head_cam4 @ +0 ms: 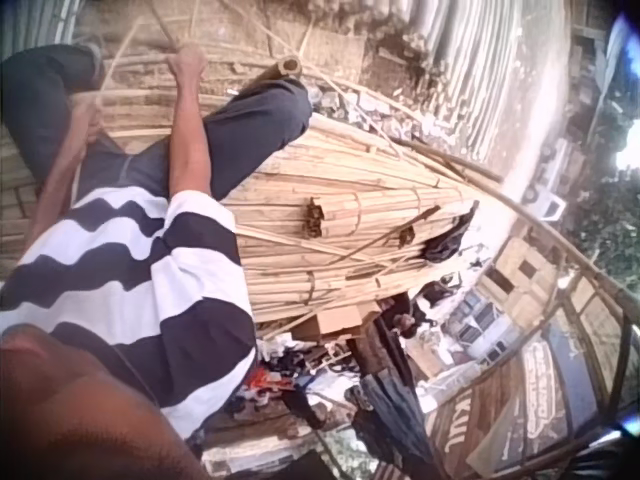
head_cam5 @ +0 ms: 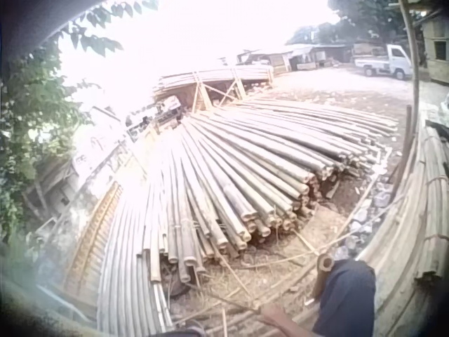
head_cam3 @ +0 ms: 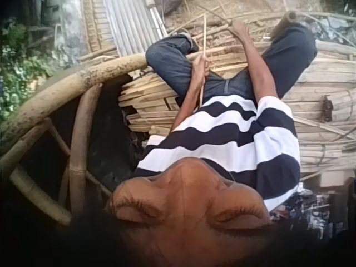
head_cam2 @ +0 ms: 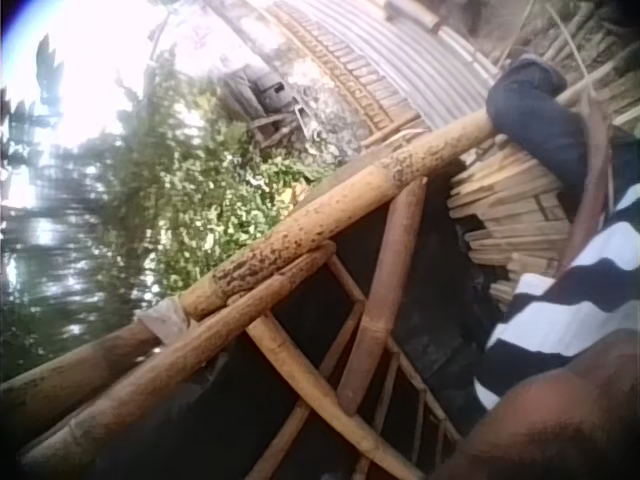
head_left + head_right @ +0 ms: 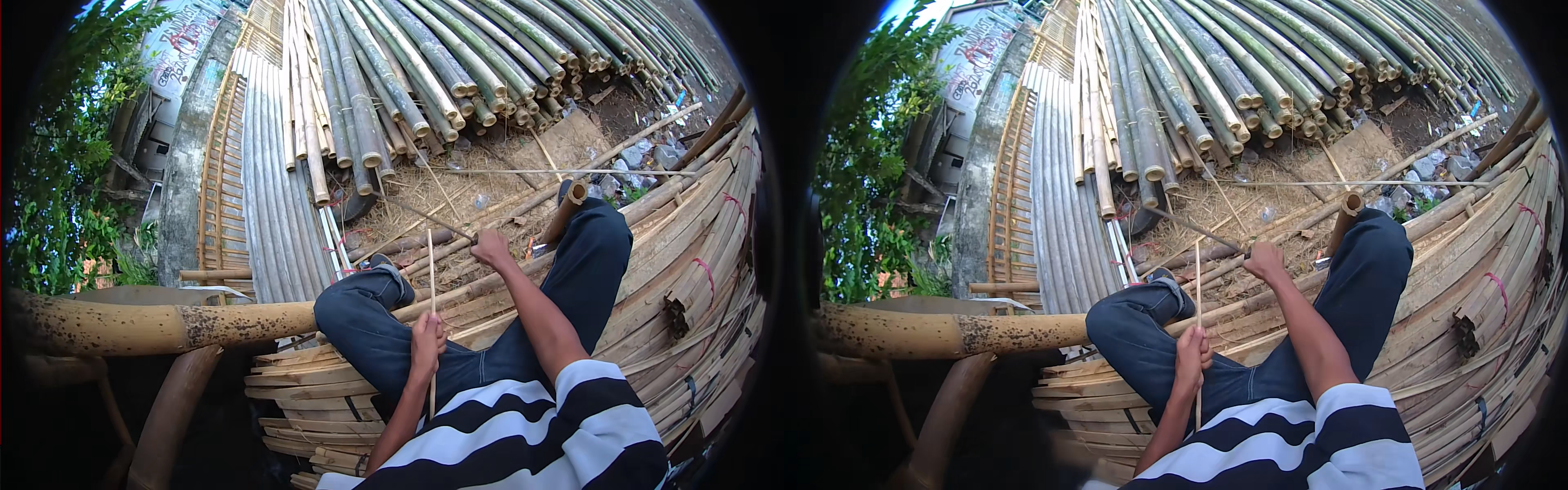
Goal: Using a machete to peel or shave strips from a bamboo pole while sitting above a pile of processed bamboo.
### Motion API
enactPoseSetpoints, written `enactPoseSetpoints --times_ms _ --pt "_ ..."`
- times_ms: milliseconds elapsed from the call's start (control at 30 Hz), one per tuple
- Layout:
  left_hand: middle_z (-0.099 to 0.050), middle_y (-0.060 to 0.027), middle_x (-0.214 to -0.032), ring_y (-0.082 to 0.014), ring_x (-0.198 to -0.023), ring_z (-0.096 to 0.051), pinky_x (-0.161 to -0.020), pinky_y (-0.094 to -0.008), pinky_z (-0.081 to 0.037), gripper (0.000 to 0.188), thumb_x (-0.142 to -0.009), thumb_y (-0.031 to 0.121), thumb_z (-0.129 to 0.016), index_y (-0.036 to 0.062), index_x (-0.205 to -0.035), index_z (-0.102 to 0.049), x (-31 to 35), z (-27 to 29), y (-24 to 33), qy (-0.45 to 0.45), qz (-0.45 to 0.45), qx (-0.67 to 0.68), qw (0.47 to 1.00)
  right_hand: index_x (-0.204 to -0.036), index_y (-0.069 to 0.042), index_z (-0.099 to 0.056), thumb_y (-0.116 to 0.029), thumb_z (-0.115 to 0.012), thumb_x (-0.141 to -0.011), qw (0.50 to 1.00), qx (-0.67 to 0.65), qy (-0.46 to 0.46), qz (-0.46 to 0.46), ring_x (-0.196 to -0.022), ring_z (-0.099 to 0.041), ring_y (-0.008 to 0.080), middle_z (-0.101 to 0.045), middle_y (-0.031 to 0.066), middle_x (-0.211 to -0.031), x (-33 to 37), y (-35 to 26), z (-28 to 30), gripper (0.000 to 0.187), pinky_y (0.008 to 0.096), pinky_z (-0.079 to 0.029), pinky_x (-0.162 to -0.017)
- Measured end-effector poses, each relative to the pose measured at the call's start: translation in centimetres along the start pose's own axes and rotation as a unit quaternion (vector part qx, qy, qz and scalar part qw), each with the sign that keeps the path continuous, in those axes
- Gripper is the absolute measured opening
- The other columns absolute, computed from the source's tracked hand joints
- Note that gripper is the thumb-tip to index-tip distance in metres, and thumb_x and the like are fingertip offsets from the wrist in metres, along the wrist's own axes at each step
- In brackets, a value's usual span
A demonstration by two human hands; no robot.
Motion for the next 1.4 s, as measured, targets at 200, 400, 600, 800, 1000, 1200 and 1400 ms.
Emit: enactPoseSetpoints --times_ms 200,400,600,800,1000,1200,1400 --pt "-0.025 0.0058 -0.058 -0.0017 -0.042 -0.018 -0.036 -0.0175 -0.014 0.02 -0.1 0.025 -0.04 0.0096 -0.086 -0.042 5.4 0.0 2.5 -0.091 0.028 0.119 0.988 -0.067 0.007 -0.062 -0.015 -0.058 -0.063 0.952 -0.224 0.117 -0.175 -0.061 -0.064 0.0311 -0.063 0.0209 -0.064 -5.9 5.4 1.2 0.022 0.0396 -0.049 -0.058" --pt "-0.023 0.0063 -0.056 -0.0015 -0.042 -0.017 -0.036 -0.018 -0.013 0.027 -0.1 0.032 -0.038 0.0113 -0.083 -0.039 3.9 1.6 7.2 -0.098 -0.007 0.198 0.975 -0.064 0.005 -0.058 -0.017 -0.066 -0.065 0.95 -0.302 0.073 -0.022 -0.047 -0.056 0.0211 -0.056 0.0118 -0.053 -3.9 -5.2 9.8 0.023 0.0353 -0.045 -0.051" --pt "-0.021 0.0071 -0.056 -0.0023 -0.041 -0.015 -0.035 -0.0186 -0.013 0.03 -0.099 0.037 -0.039 0.0133 -0.081 -0.039 1.0 -0.9 9.9 -0.164 -0.023 0.206 0.964 -0.069 0.006 -0.058 -0.018 -0.068 -0.067 0.955 -0.195 0.018 0.225 -0.053 -0.056 0.0285 -0.057 0.0173 -0.057 1.4 -15.2 16.3 0.026 0.0368 -0.046 -0.057" --pt "-0.02 0.0076 -0.056 -0.002 -0.042 -0.016 -0.036 -0.019 -0.013 0.029 -0.099 0.036 -0.041 0.0132 -0.081 -0.039 -1.9 -5.1 9.4 -0.16 -0.021 0.159 0.974 -0.072 -0.004 -0.062 -0.023 -0.059 -0.066 0.926 0.001 -0.029 0.377 -0.064 -0.061 0.0383 -0.059 0.0198 -0.062 5.8 -15.5 13.3 0.02 0.0461 -0.05 -0.065" --pt "-0.022 0.0074 -0.054 -0.0012 -0.04 -0.017 -0.034 -0.0191 -0.012 0.029 -0.1 0.034 -0.04 0.0129 -0.079 -0.038 -0.7 -5.5 7.3 -0.03 -0.043 0.107 0.993 -0.064 0.002 -0.061 -0.018 -0.057 -0.064 0.963 -0.041 -0.005 0.267 -0.058 -0.06 0.0379 -0.058 0.0225 -0.059 1.3 -12.7 11.1 0.02 0.0438 -0.049 -0.059" --pt "-0.022 0.0078 -0.055 -0.001 -0.041 -0.018 -0.035 -0.0185 -0.013 0.031 -0.099 0.035 -0.041 0.0127 -0.078 -0.038 2.1 -6.5 6.8 -0.108 -0.029 0.067 0.991 -0.053 0.005 -0.052 -0.012 -0.059 -0.062 0.964 -0.26 0.042 -0.023 -0.039 -0.046 0.0163 -0.048 0.0079 -0.047 -7.1 -2.7 15.0 0.02 0.0321 -0.036 -0.038" --pt "-0.021 0.0075 -0.056 -0.0012 -0.041 -0.018 -0.035 -0.0184 -0.013 0.031 -0.099 0.036 -0.041 0.0136 -0.078 -0.039 -2.4 -0.9 8.1 -0.024 -0.041 0.087 0.995 -0.057 0.003 -0.054 -0.016 -0.061 -0.062 0.963 -0.219 -0.037 0.151 -0.045 -0.05 0.0264 -0.053 0.0134 -0.05 -0.8 -8.1 13.4 0.021 0.0402 -0.04 -0.049"
Point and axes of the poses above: each hand's wrist, its own x-axis away from the middle knuckle, its own z-axis out of the back of the hand, y = z × x, the point moved 7 cm from there along -x, towards the middle knuckle
